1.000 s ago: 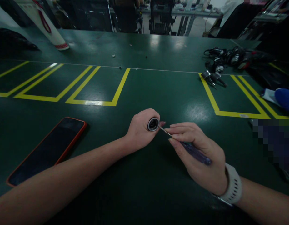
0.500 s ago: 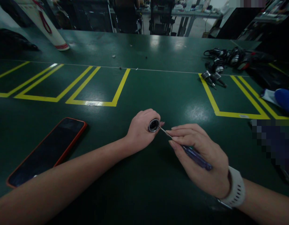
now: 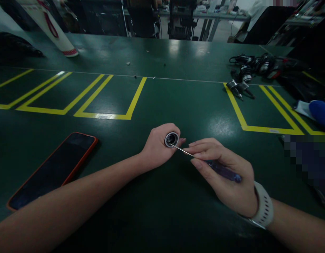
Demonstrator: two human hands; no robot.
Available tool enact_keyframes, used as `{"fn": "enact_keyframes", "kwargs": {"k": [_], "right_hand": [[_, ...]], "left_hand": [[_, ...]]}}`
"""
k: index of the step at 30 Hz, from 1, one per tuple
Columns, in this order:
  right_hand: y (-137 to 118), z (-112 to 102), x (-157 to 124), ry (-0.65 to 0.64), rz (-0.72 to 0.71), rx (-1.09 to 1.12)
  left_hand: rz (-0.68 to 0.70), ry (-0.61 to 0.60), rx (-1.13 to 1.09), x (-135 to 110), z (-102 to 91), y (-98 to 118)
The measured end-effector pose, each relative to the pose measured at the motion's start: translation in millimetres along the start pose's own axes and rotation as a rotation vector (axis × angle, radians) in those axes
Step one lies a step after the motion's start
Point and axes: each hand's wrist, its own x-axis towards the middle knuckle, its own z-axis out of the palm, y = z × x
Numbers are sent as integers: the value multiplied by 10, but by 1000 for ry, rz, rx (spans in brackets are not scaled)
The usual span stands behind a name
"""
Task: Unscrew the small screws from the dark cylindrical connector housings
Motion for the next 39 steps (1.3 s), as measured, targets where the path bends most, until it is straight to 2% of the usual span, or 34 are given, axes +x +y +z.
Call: {"fn": "enact_keyframes", "kwargs": {"k": [9, 15, 18, 26, 29, 32, 34, 37, 39], "right_hand": [[-25, -57, 14, 38, 20, -43], [-32, -94, 13, 11, -88, -52], [-51, -96, 20, -15, -94, -67], [-59, -72, 13, 23, -103, -40], [-53, -96, 11, 58, -151, -87], [-61, -105, 36, -43, -200, -218], [-64, -89, 58, -130, -195, -327], [-54, -54, 80, -163, -222, -449], [-42, -43, 83, -203, -255, -478]], "left_hand": [[3, -8, -45, -2, -27, 22], [-13, 7, -117, -1, -42, 63], [-46, 14, -171, -9, -46, 94], [-97, 17, -280, -19, -55, 138], [-122, 5, -299, -30, -39, 143], [-100, -45, -325, -58, -11, 157], [-72, -128, -352, -81, 3, 176], [-48, -246, -378, -108, 15, 204], [-29, -264, -393, -120, 24, 209]]}}
